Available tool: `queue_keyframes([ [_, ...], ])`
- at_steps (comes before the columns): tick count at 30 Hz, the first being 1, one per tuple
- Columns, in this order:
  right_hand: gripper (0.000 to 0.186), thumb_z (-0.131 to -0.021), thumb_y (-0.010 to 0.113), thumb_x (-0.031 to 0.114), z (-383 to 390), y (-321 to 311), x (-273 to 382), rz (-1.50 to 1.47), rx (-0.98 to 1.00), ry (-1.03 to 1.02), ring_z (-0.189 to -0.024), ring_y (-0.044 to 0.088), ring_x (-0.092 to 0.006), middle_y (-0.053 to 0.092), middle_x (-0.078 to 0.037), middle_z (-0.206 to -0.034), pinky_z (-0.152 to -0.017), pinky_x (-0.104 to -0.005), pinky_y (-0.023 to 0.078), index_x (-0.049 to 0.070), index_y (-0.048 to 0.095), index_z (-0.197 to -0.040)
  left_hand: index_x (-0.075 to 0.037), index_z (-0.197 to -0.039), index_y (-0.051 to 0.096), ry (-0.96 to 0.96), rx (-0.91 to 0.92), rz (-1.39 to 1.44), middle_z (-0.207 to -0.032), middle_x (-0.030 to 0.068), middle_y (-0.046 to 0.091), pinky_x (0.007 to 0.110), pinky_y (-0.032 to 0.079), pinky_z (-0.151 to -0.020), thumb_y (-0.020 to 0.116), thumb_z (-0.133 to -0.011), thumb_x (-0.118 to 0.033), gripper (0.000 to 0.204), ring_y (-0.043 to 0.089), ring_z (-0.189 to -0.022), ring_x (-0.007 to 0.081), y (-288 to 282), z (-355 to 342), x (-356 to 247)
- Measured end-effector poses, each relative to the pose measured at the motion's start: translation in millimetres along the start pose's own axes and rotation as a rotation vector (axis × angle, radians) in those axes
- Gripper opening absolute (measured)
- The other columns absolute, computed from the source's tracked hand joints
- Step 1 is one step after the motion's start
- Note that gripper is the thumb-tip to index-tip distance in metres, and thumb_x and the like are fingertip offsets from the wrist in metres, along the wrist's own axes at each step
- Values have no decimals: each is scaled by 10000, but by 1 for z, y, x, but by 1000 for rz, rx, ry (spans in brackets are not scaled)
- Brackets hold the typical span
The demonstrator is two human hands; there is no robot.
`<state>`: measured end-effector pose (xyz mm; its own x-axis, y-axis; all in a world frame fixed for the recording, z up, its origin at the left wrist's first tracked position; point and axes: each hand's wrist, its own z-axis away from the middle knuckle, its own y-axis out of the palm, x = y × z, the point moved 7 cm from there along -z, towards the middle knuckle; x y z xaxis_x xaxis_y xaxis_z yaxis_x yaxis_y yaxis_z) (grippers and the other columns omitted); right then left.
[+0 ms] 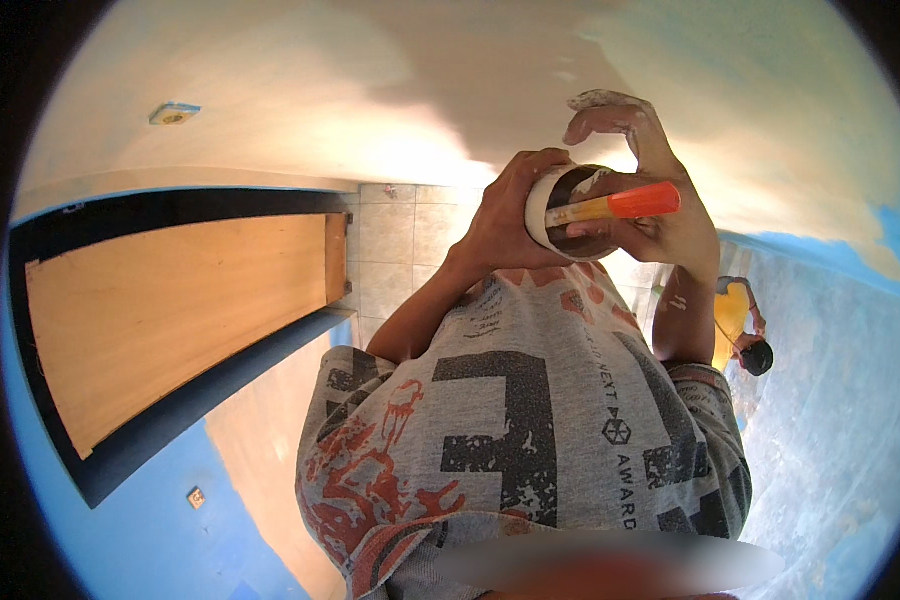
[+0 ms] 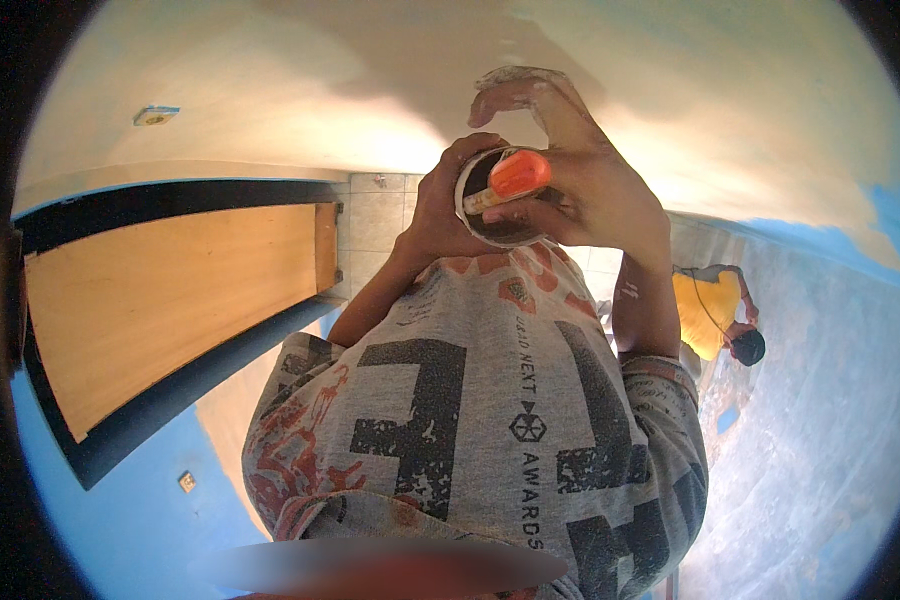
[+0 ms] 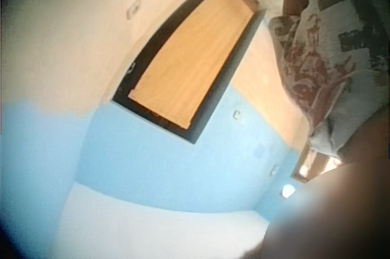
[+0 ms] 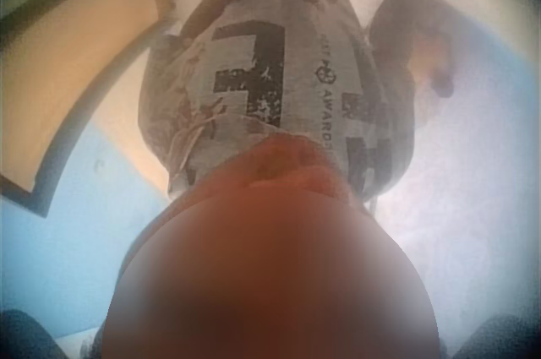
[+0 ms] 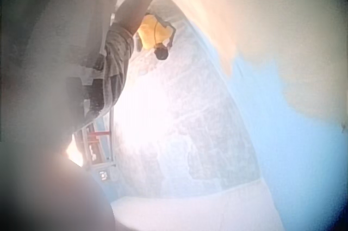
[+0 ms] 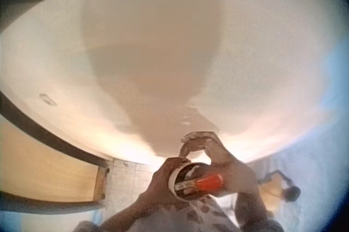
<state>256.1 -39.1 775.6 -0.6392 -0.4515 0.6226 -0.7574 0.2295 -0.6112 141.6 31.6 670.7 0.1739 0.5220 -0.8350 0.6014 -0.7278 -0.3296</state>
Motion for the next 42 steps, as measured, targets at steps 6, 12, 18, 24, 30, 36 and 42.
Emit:
queue_keyframes([
  [6,270,-705,790,282,4,6,-1,-26,19,85,-1233,473,-351,542,-157,-1265,-1007,-451,395,107,746,-906,-90,-1341,434,-42,32,-3,-1235,119,575,402,531,-948,964,-505,-334,1020,629,-1105,265,-2,4,5],
  [12,245,-671,812,227,1,7,5,-68,-29,16,-1251,465,-360,552,-141,-1247,-1033,-466,380,77,724,-845,-75,-1349,435,-84,58,0,-1251,106,586,390,515,-982,966,-505,-333,1030,623,-1127,242,1,5,6],
  [18,237,-663,826,219,15,1,5,11,-61,55,-1230,486,-355,557,-155,-1218,-1018,-481,393,93,756,-852,-75,-1361,412,-99,93,21,-1241,132,593,407,522,-966,962,-521,-335,1037,627,-1119,275,9,5,8],
  [24,324,-691,864,98,56,-38,6,-253,-546,162,-1028,569,-200,575,-110,-1093,-785,-331,510,-21,722,-957,-82,-1354,417,-98,72,82,-1256,158,573,419,528,-940,951,-542,-324,1002,623,-1125,302,17,4,10],
  [30,245,-763,810,30,107,-38,-6,-521,-920,307,-928,567,-160,560,-104,-1053,-763,-263,492,-51,658,-938,-46,-1357,405,-118,63,127,-1248,162,599,413,515,-971,950,-564,-305,996,620,-1143,291,29,-2,-7],
  [36,290,-776,803,29,133,-37,-12,-519,-1131,263,-920,558,-139,549,-86,-1032,-777,-252,485,-36,606,-978,-38,-1362,395,-130,103,199,-1222,162,619,409,523,-958,948,-571,-302,1001,636,-1114,285,44,-6,-6],
  [42,301,-765,801,-5,147,-33,-10,-557,-1242,271,-907,581,-133,564,-78,-988,-787,-256,507,-20,570,-957,-40,-1348,413,-110,116,156,-1214,161,622,400,531,-942,953,-560,-276,983,640,-1104,282,40,-14,-10],
])
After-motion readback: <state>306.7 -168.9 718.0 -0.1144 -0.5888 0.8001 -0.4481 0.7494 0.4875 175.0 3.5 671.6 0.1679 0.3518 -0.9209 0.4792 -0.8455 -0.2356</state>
